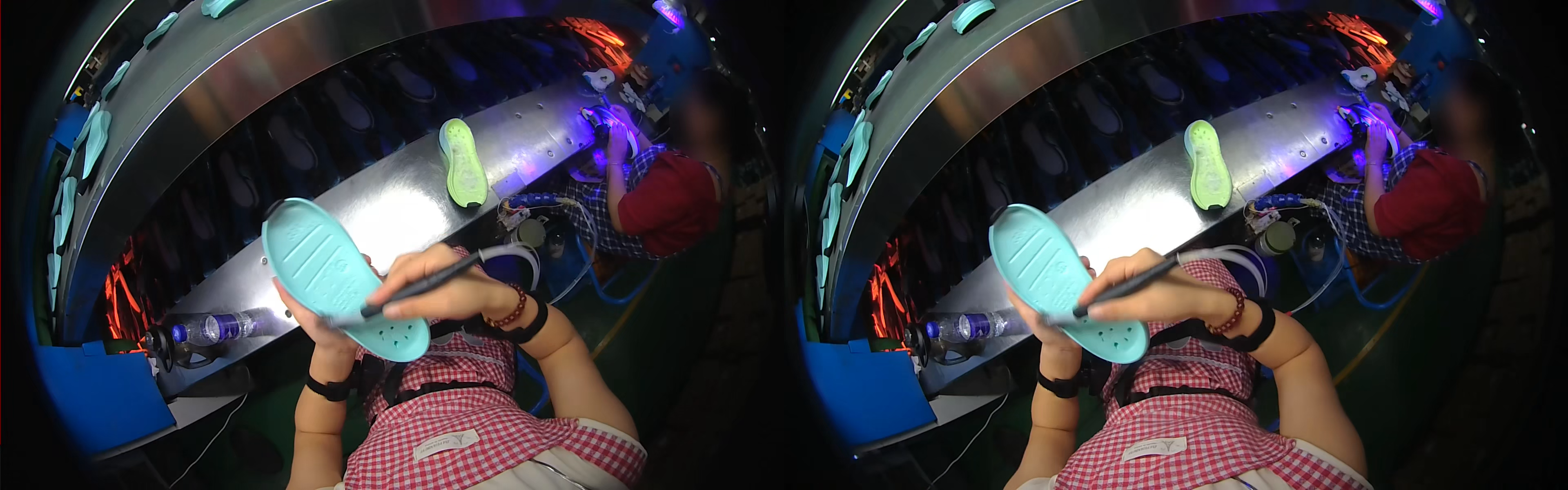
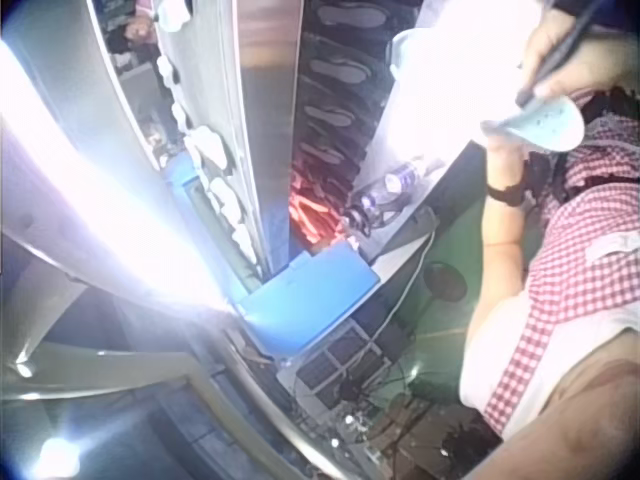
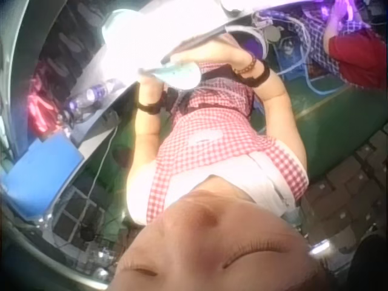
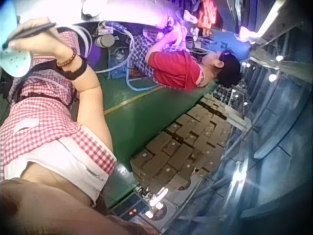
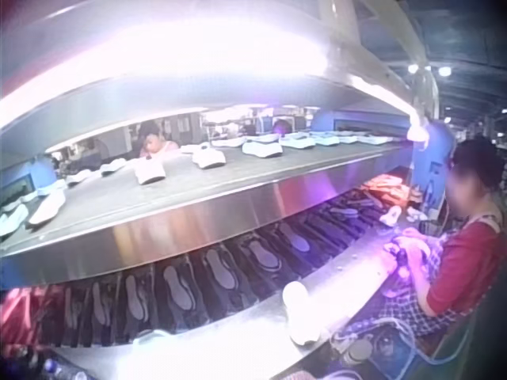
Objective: Applying a liquid primer or glue to the inner surface of shoe soles using a manual brush on an assembly line.
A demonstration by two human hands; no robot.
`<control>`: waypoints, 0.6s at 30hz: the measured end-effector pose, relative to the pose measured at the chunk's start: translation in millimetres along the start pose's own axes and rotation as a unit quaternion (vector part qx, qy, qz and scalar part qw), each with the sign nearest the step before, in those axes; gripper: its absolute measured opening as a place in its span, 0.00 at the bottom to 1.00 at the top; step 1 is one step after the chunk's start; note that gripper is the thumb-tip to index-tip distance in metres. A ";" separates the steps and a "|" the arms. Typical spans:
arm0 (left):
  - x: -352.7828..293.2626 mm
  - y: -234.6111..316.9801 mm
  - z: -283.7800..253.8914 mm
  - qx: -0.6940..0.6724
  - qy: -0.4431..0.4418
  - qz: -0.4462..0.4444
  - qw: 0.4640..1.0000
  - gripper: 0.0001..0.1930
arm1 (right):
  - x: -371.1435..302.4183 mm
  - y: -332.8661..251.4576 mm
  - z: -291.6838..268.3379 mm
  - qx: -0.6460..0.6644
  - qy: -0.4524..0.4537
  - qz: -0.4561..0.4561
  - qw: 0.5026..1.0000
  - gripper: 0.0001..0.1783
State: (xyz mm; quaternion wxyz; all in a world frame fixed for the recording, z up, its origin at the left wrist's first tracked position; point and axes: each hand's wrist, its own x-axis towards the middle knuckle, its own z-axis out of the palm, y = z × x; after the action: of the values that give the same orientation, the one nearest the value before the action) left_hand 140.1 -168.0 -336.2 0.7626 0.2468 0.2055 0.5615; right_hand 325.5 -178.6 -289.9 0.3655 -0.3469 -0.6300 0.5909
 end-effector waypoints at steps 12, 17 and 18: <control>12.3 23.8 2.2 -0.031 0.082 0.137 0.987 0.45 | -10.8 4.9 -5.4 0.066 -0.016 -0.105 0.992 0.13; 15.0 27.0 0.2 -0.026 0.064 0.149 0.986 0.45 | -12.2 10.3 -5.6 0.008 -0.028 -0.081 0.996 0.13; 13.5 28.7 -1.0 -0.036 0.033 0.141 0.989 0.45 | -14.1 13.0 -3.7 0.037 -0.040 -0.138 0.989 0.14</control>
State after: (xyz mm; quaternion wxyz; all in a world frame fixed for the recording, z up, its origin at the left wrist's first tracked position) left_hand 121.6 -147.8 -320.0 0.6773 0.2271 0.1731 0.6780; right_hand 335.7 -188.2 -303.5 0.4309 -0.2189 -0.6639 0.5706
